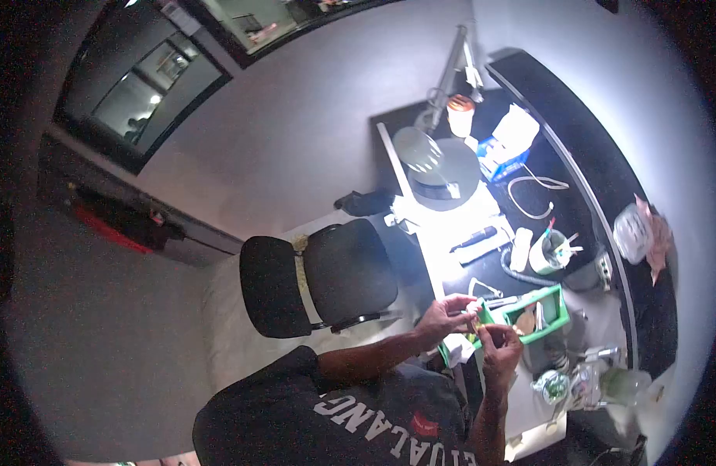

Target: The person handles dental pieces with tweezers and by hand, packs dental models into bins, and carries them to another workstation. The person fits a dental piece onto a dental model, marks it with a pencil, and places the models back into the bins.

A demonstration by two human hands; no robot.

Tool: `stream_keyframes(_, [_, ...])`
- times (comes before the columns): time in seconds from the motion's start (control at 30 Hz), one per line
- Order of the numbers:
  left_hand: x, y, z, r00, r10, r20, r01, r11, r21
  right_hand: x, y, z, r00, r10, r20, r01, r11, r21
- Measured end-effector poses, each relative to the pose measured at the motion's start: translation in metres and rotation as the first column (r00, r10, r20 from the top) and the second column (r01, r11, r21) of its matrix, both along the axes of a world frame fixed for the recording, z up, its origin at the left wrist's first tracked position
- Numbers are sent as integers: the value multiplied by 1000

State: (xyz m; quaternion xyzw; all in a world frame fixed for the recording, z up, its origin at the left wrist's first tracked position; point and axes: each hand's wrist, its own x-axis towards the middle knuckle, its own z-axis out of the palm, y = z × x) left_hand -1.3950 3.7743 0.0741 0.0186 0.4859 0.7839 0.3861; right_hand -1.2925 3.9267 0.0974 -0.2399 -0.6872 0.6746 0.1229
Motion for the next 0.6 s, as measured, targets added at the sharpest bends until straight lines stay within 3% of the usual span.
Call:
stream_keyframes(0.03, [0, 0, 3, 1000, 7, 14, -8, 1000, 22, 0, 0, 1, 1000, 8, 6, -8, 998, 56])
stream_keyframes(0.1, [-3, -2, 7, 999, -28, 21, 28, 1000, -4, -4, -5, 7, 1000, 7, -23, -8, 999, -43])
stream_keyframes(0.2, [-9, -8, 8, 994, -85, -73, 75, 989, -124, -12, -13, 60, 978, 81, 190, -71, 996, -55])
stream_keyframes(0.23, [-10, -6, 7, 990, -104, -100, 86, 982, -169, -8, -12, 46, 990, 63, 125, -56, 997, -58])
stream_keyframes(0.3, [-8, -2, 5, 997, -59, 56, 58, 998, 26, -3, -3, 10, 991, 68, -117, -88, 980, -177])
stream_keyframes(0.37, [-3, 3, 18, 999, -23, 42, 23, 1000, -1, 1, 1, 20, 996, 80, -44, -87, 977, -195])
stream_keyframes(0.6, [-3, 2, 19, 995, -90, 48, 90, 996, 7, 3, 5, 13, 994, 96, -49, -104, 973, -206])
